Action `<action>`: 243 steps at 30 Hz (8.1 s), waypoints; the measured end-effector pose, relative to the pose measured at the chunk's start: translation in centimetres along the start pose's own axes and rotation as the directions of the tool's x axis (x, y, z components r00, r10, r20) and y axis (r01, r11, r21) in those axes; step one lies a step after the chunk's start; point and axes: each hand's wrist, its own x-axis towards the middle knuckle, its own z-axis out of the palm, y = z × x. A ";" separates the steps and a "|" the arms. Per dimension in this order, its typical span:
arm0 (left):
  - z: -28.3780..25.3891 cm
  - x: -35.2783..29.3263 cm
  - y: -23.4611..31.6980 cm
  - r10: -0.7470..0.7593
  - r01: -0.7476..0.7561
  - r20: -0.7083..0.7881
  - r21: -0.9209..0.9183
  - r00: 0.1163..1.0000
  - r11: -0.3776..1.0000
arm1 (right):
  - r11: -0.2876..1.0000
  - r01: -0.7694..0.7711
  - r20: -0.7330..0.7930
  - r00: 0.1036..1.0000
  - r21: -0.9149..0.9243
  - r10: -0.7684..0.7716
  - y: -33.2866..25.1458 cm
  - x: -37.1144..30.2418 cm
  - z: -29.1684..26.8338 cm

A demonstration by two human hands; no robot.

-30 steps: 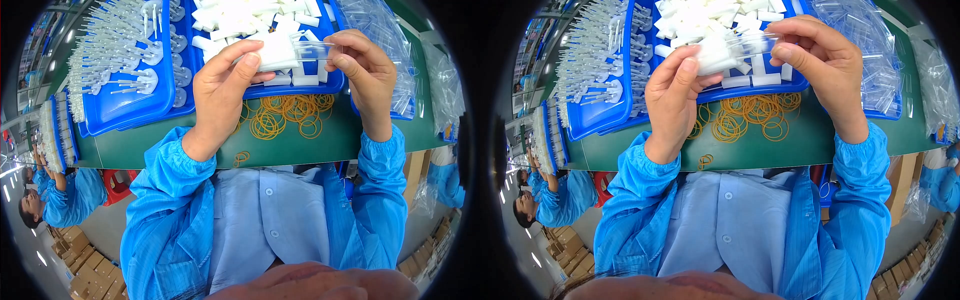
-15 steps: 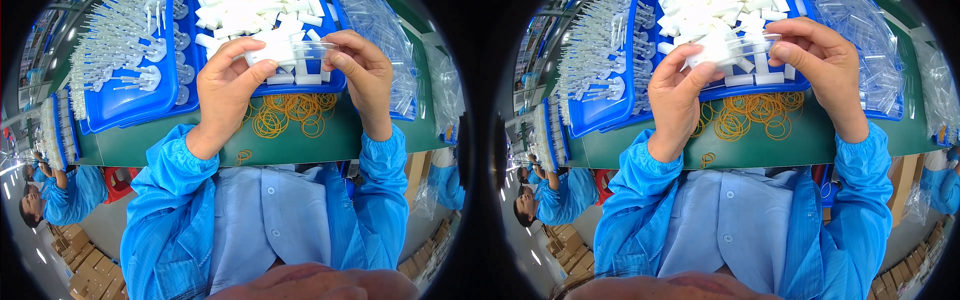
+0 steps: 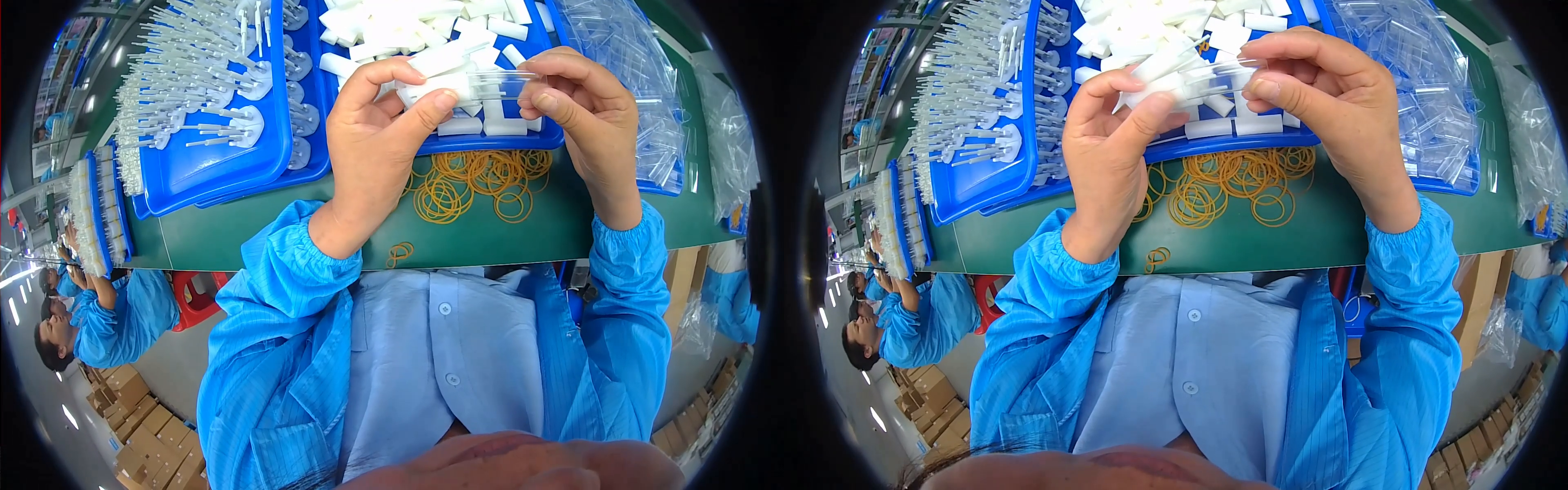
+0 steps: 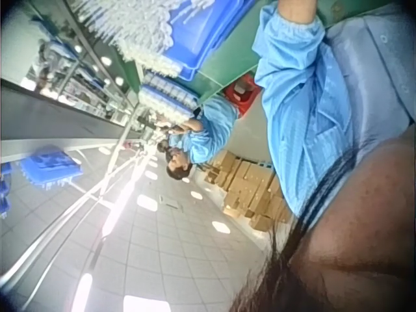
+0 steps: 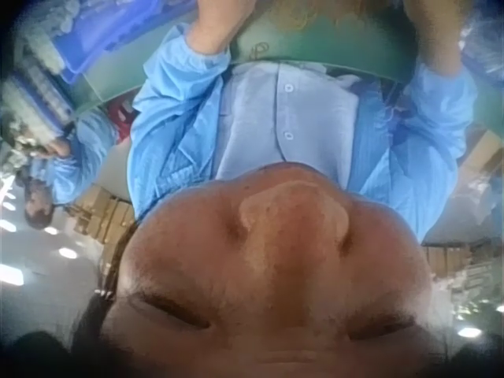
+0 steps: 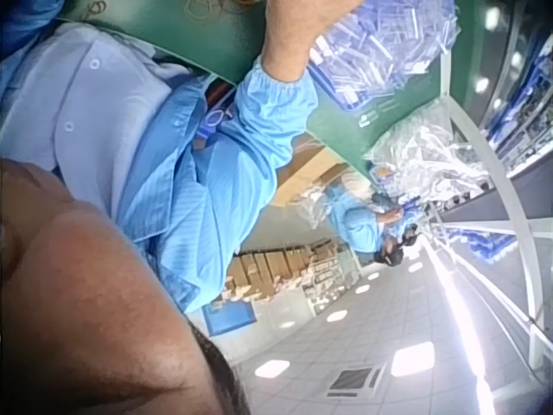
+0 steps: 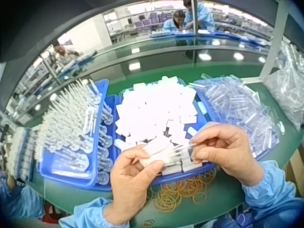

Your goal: The person assembles small plastic components into clear cases and secures them with rubber bands by hand.

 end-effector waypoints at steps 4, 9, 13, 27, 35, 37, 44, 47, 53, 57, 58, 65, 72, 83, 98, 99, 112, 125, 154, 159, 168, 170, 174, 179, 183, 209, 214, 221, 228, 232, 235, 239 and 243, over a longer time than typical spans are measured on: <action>0.1 -0.1 0.3 -0.048 0.048 -0.013 -0.024 0.999 0.999 | 0.998 0.000 0.004 1.000 0.056 -0.001 0.2 0.0 0.2; 0.1 -0.1 -0.1 0.001 0.006 -0.076 0.094 0.997 0.996 | 0.997 -0.017 0.024 1.000 0.075 0.015 0.5 0.0 0.4; -0.1 -0.1 0.0 -0.016 0.023 -0.067 0.101 0.998 0.995 | 0.996 -0.016 0.019 1.000 0.091 0.014 0.4 0.1 0.4; 0.4 -0.1 0.3 -0.102 0.106 -0.073 0.046 0.992 0.993 | 0.991 -0.054 0.032 0.998 0.125 0.050 0.5 0.0 0.1; -0.2 0.0 -0.1 -0.016 0.028 -0.065 0.190 0.998 0.981 | 1.000 -0.015 -0.003 1.000 0.025 0.015 0.1 -0.1 0.6; -0.4 0.0 -0.1 0.041 -0.024 -0.051 0.289 0.998 0.957 | 1.000 -0.013 -0.007 1.000 0.023 0.013 0.2 -0.1 0.5; -0.4 0.1 0.0 0.055 -0.044 -0.023 0.331 0.998 0.942 | 1.000 -0.005 0.002 1.000 0.028 0.005 0.3 -0.2 0.4; -0.3 0.1 0.2 0.049 -0.039 -0.020 0.333 0.999 0.942 | 1.000 0.029 0.037 0.999 0.005 -0.029 0.5 0.0 0.2; -0.2 0.0 0.2 0.037 -0.026 -0.026 0.330 0.999 0.944 | 0.993 0.121 0.091 0.989 -0.009 -0.119 0.8 0.1 0.0; -0.3 0.0 0.3 0.036 -0.025 -0.022 0.365 0.999 0.930 | 0.992 0.125 0.082 0.989 -0.018 -0.123 0.7 0.1 0.0; -0.4 0.0 0.2 0.037 -0.026 -0.023 0.365 0.999 0.931 | 0.992 0.126 0.084 0.989 -0.020 -0.124 0.7 0.1 0.0; 0.3 -0.3 0.8 0.129 -0.136 0.047 0.424 0.991 0.895 | 0.996 0.040 0.032 0.999 -0.086 -0.037 0.4 0.0 0.2; 0.1 -0.1 0.2 0.136 -0.160 0.107 0.272 0.985 0.949 | 0.997 0.062 -0.070 0.995 -0.055 -0.065 -0.1 0.5 0.6; 0.8 -0.6 0.1 -0.218 0.224 0.100 -0.049 0.971 0.973 | 0.976 0.091 -0.043 0.994 -0.197 -0.101 1.2 2.7 0.2; 0.5 -1.0 0.0 -0.157 0.163 0.126 -0.043 0.980 0.986 | 0.999 0.033 -0.034 0.999 -0.009 -0.033 -0.3 3.3 1.6; 0.8 -1.0 -0.2 -0.163 0.170 0.146 -0.033 0.976 0.985 | 0.835 0.467 0.050 0.864 0.290 -0.501 3.1 5.2 1.4; -0.2 -0.9 -0.1 -0.236 0.245 0.112 -0.073 0.965 0.967 | 0.395 0.501 0.352 0.851 -0.770 -0.391 -3.2 1.5 3.8; 0.0 -0.9 0.1 -0.308 0.320 0.110 -0.111 0.945 0.941 | 0.227 0.955 0.023 0.236 -0.191 -0.972 5.4 6.6 3.8; -0.4 -0.3 0.5 0.056 -0.056 -0.013 0.049 0.998 0.997 | 0.365 0.185 -0.056 0.827 -0.913 -0.560 -4.6 2.3 -3.1; -0.1 -0.5 0.4 0.077 -0.081 0.062 0.069 0.995 0.994 | 0.194 -0.147 -0.188 0.959 -0.970 -0.213 -3.8 1.7 -10.9; -0.1 -0.3 -0.5 0.039 -0.047 0.076 0.105 0.996 0.993 | 0.030 0.017 0.012 0.987 -0.999 -0.160 -3.5 -0.1 -10.7; -0.4 -0.4 -0.5 0.042 -0.050 0.067 0.120 0.997 0.992 | 0.110 -0.103 -0.114 0.989 -0.989 -0.095 -3.1 0.3 -10.6; -0.4 -0.4 -0.5 0.042 -0.047 0.048 0.107 0.998 0.993 | 0.560 0.692 0.175 0.687 -0.455 -0.706 1.0 1.5 -14.1; 0.0 -0.3 0.0 -0.009 0.008 0.036 0.047 0.999 0.999 | 0.689 0.717 -0.018 0.694 0.103 -0.720 1.5 3.1 -12.0; 0.1 -0.2 -0.2 0.013 -0.013 0.091 0.002 0.996 1.000 | 0.839 -0.011 -0.061 0.998 -0.543 -0.027 -4.4 0.4 -7.8; -0.6 -0.4 -0.2 0.090 -0.100 0.063 0.191 0.994 0.976 | 0.996 0.035 -0.032 0.999 0.081 -0.032 0.8 1.3 -2.3; -0.5 -0.2 -0.2 0.088 -0.095 0.045 0.183 0.995 0.979 | 1.000 0.031 0.067 0.997 -0.002 -0.030 0.5 0.9 -2.3; -0.6 -0.2 -0.2 0.126 -0.132 0.047 0.200 0.991 0.971 | 0.998 0.062 0.035 0.997 -0.011 -0.061 0.5 0.9 -3.3; -0.4 -0.3 -0.1 0.137 -0.146 0.060 0.193 0.989 0.970 | 1.000 -0.027 0.040 0.999 0.009 0.026 0.2 0.8 -1.8; -0.4 -0.3 -0.2 0.161 -0.173 0.075 0.203 0.984 0.964 | 0.998 -0.054 0.058 0.997 0.014 0.053 0.1 0.7 -1.5; -0.3 -0.2 -0.1 0.165 -0.176 0.072 0.189 0.984 0.966 | 0.998 -0.060 0.054 0.997 0.017 0.059 0.2 0.6 -1.4; -0.4 -0.2 -0.1 0.164 -0.174 0.068 0.194 0.984 0.966 | 0.994 -0.089 0.048 0.995 0.059 0.086 0.3 0.6 -1.2; -0.4 -0.1 -0.1 0.156 -0.165 0.060 0.197 0.986 0.966 | 0.986 -0.129 0.059 0.991 0.108 0.123 0.1 0.6 -1.1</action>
